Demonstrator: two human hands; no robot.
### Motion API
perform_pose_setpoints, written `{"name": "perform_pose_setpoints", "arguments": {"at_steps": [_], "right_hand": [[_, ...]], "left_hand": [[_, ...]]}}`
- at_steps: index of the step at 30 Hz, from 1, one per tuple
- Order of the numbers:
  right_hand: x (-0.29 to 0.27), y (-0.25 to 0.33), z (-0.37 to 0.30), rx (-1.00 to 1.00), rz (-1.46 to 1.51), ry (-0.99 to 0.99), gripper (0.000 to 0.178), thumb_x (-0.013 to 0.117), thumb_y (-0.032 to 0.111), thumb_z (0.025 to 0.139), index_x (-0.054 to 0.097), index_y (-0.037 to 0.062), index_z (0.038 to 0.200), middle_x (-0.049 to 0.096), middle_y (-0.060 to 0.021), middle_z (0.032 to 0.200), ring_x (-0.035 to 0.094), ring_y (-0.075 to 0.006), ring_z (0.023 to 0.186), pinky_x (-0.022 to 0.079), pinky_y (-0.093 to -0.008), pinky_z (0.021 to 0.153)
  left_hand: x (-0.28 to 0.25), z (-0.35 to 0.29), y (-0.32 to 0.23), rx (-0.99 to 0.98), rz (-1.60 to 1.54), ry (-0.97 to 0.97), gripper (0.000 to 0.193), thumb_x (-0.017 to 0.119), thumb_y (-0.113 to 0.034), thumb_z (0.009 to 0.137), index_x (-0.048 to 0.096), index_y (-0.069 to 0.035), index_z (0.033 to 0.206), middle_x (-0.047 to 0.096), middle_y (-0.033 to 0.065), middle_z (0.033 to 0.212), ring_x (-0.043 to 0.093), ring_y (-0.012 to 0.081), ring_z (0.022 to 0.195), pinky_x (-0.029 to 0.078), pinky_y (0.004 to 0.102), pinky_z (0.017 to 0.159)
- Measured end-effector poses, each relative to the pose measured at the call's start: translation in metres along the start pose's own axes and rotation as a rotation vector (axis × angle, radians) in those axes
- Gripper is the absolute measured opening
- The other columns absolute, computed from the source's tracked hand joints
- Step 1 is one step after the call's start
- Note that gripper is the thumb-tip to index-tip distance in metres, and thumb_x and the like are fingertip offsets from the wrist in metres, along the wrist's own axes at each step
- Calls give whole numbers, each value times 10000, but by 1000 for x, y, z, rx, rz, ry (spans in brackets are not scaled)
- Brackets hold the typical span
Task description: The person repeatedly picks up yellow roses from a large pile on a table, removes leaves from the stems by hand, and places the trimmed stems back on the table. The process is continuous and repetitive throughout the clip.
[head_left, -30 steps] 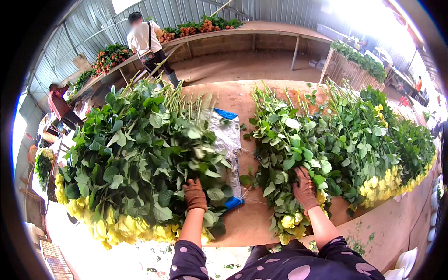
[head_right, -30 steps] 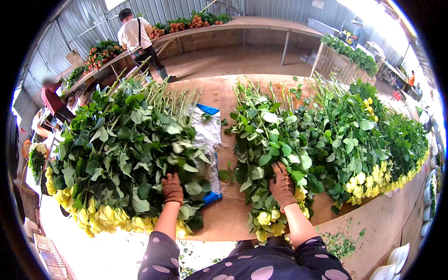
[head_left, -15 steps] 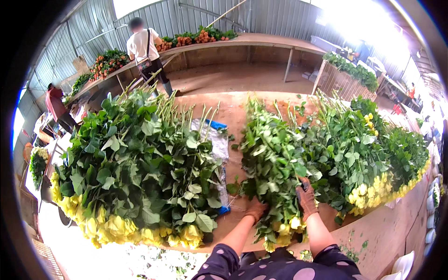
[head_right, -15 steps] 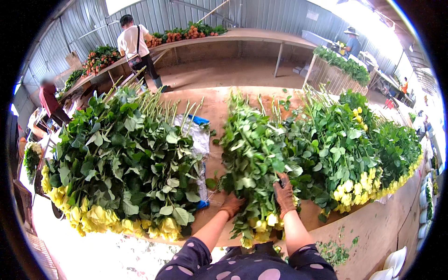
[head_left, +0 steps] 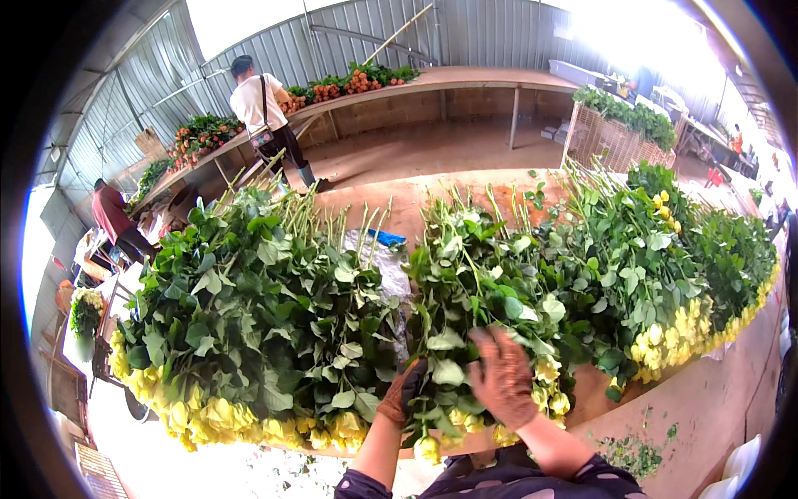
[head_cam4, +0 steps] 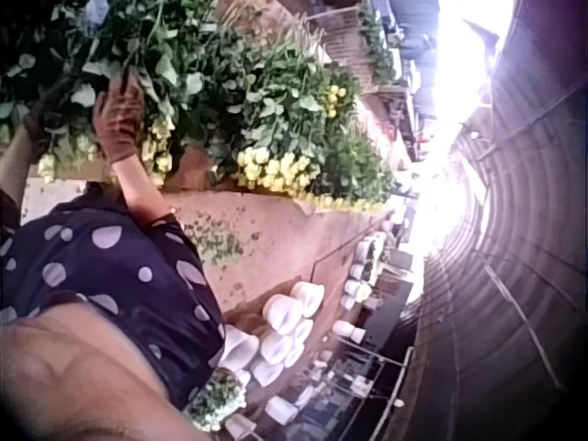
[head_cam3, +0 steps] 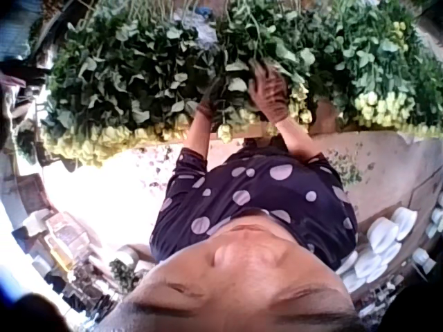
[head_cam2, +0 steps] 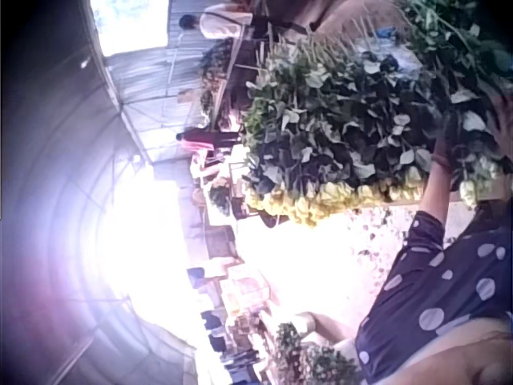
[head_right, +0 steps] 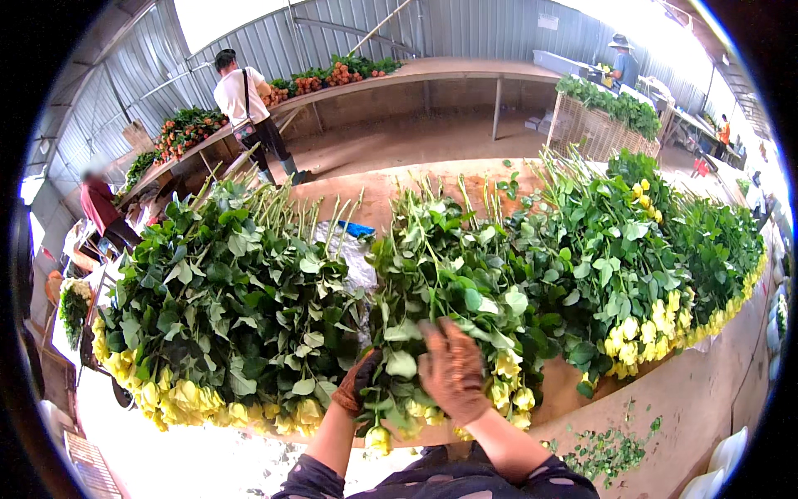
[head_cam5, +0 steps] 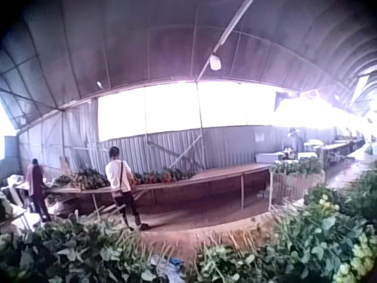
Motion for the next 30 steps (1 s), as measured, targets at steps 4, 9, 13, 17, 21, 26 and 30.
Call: {"name": "perform_pose_setpoints", "arguments": {"at_steps": [4,9,13,17,21,26,30], "right_hand": [[106,-5,-15,351,-4,736,803,588,345,654,181,159,1320,220,-162,1313,322,-343,1130,313,-381,922],[155,-52,-20,268,314,327,713,543,163,698,191,133,1317,365,-160,1211,416,-298,1028,323,-352,898],[63,-45,13,694,1855,255,743,582,79,666,207,105,1307,489,-138,1085,539,-178,736,431,-259,679],[91,-76,-6,750,1981,81,633,579,68,695,299,54,1262,509,-108,1034,537,-144,688,427,-239,643],[85,-85,-9,612,1940,96,512,567,82,722,401,34,1204,528,-87,1007,541,-143,654,445,-256,636],[94,-121,-20,494,1986,0,458,518,54,740,427,40,1189,522,-66,1037,523,-108,685,442,-249,629],[89,-117,-26,636,2003,-79,464,503,48,723,440,54,1182,495,-50,1041,488,-83,651,417,-194,593]], "left_hand": [[52,-29,-69,787,1029,74,298,500,-271,829,517,-71,1049,582,50,931,553,164,837,452,307,735],[-3,-20,-72,448,844,-237,520,525,-166,791,225,-65,1203,467,91,1092,466,201,967,386,300,850],[-24,-74,-108,506,600,-493,883,566,-60,717,-75,-114,1322,282,175,1254,351,234,1106,283,293,952],[-8,-47,-68,282,798,-722,874,525,-72,711,-104,-130,1316,229,247,1310,291,369,1185,258,359,967],[3,-39,-81,580,1038,-734,861,513,-32,708,-86,-105,1322,164,233,1335,267,377,1195,274,356,957],[20,-64,-134,669,940,-703,831,496,-6,729,-77,-113,1320,162,240,1330,284,388,1177,321,371,931],[15,-71,-184,687,979,-808,819,511,5,729,-50,-77,1319,136,231,1343,239,349,1217,238,352,990]]}}
Point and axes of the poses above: each hand's wrist, its own z-axis towards the middle knuckle, its own x-axis out of the palm, y = z × x, the point moved 7 cm from there along z, towards the middle knuckle
